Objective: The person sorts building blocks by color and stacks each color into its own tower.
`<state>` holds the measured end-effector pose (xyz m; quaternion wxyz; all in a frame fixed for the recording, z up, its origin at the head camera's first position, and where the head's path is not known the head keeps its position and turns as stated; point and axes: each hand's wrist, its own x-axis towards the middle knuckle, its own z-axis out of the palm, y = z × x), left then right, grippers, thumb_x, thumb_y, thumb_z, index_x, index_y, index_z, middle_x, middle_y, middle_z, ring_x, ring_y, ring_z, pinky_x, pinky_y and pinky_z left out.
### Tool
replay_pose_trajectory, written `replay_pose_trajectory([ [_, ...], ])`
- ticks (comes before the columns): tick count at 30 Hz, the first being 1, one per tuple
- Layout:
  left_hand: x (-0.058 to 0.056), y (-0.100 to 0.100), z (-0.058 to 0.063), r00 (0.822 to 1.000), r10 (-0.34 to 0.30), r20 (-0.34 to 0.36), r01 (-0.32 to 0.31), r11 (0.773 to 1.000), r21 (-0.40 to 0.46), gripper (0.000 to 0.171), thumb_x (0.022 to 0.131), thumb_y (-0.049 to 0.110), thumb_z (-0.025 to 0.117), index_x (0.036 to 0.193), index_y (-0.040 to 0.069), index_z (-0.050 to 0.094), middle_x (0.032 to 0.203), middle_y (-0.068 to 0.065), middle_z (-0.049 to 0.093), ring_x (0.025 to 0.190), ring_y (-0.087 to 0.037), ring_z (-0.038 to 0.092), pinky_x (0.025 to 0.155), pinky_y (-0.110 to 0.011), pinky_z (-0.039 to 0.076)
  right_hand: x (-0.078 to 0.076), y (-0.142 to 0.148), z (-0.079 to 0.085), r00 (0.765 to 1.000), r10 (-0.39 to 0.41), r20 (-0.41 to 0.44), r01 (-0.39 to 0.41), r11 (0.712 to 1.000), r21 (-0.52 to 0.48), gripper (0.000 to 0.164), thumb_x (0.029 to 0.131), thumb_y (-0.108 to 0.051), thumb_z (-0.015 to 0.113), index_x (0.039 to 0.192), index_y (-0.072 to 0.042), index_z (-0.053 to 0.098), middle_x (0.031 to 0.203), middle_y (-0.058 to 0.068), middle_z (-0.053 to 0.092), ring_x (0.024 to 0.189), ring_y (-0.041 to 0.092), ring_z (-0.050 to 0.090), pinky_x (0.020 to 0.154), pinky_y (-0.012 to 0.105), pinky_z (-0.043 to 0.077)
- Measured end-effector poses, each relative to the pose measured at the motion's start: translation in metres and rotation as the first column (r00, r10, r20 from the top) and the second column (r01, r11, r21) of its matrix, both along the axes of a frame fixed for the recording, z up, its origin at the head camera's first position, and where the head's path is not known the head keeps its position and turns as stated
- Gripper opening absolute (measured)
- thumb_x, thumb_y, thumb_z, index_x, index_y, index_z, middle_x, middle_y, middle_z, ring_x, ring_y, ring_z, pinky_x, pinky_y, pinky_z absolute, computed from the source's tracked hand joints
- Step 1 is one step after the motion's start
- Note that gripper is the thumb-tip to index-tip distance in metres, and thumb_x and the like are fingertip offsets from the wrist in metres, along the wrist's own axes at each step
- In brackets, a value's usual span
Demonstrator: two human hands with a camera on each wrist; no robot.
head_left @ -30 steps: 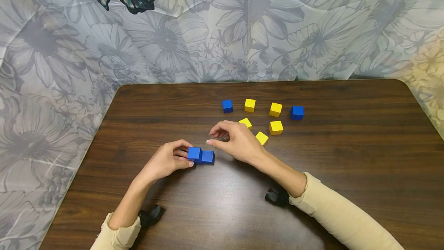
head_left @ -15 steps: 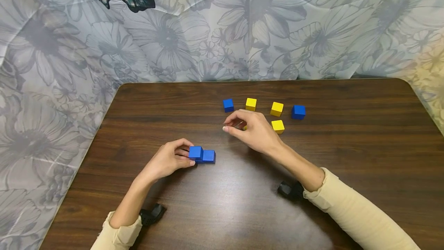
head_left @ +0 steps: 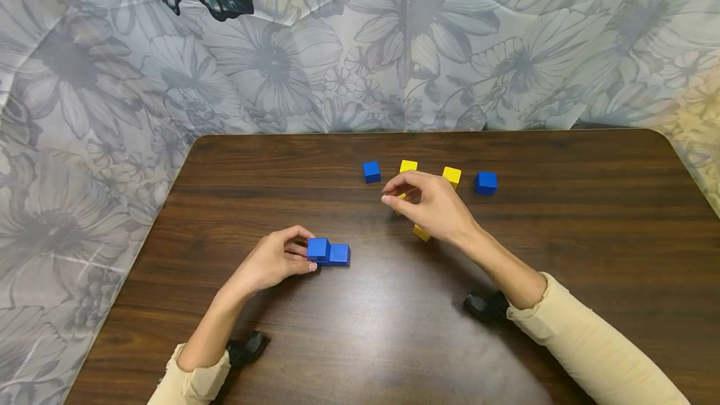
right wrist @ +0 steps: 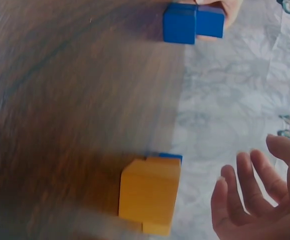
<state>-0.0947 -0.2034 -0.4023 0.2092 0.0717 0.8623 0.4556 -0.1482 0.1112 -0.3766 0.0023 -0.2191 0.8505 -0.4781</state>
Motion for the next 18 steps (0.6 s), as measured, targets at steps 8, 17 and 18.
replay_pose_trajectory([
  [8, 0.001, 0.001, 0.0, 1.0, 0.006, 0.004, -0.006, 1.0, 0.01, 0.045, 0.081, 0.006, 0.083, 0.121, 0.004, 0.062, 0.107, -0.012, 0.069, 0.096, -0.023, 0.068, 0.077, -0.034, 0.058, -0.003, 0.015, 0.002, 0.999, -0.03, -0.025, 0.031, 0.999, 0.035, 0.013, 0.093, -0.02, 0.072, 0.103, -0.011, 0.072, 0.097, -0.006, 0.07, 0.088, 0.01, 0.066, 0.079, 0.031, 0.055],
  [17, 0.0, 0.001, -0.001, 1.0, 0.0, -0.027, -0.001, 1.0, -0.03, 0.042, 0.081, 0.009, 0.083, 0.119, 0.006, 0.064, 0.106, -0.01, 0.07, 0.096, -0.022, 0.068, 0.077, -0.034, 0.057, -0.007, 0.033, 0.004, 0.998, -0.047, -0.036, 0.049, 0.996, 0.078, 0.017, 0.095, -0.025, 0.07, 0.107, -0.013, 0.072, 0.101, -0.005, 0.071, 0.091, 0.014, 0.066, 0.079, 0.033, 0.055],
  [18, 0.0, 0.002, -0.001, 1.0, -0.002, -0.03, 0.001, 1.0, -0.028, 0.042, 0.081, 0.01, 0.083, 0.119, 0.005, 0.064, 0.106, -0.01, 0.07, 0.096, -0.022, 0.068, 0.077, -0.035, 0.057, -0.008, 0.036, 0.004, 0.998, -0.051, -0.036, 0.054, 0.995, 0.087, 0.018, 0.095, -0.026, 0.07, 0.107, -0.012, 0.072, 0.102, -0.005, 0.071, 0.092, 0.014, 0.066, 0.079, 0.033, 0.054],
])
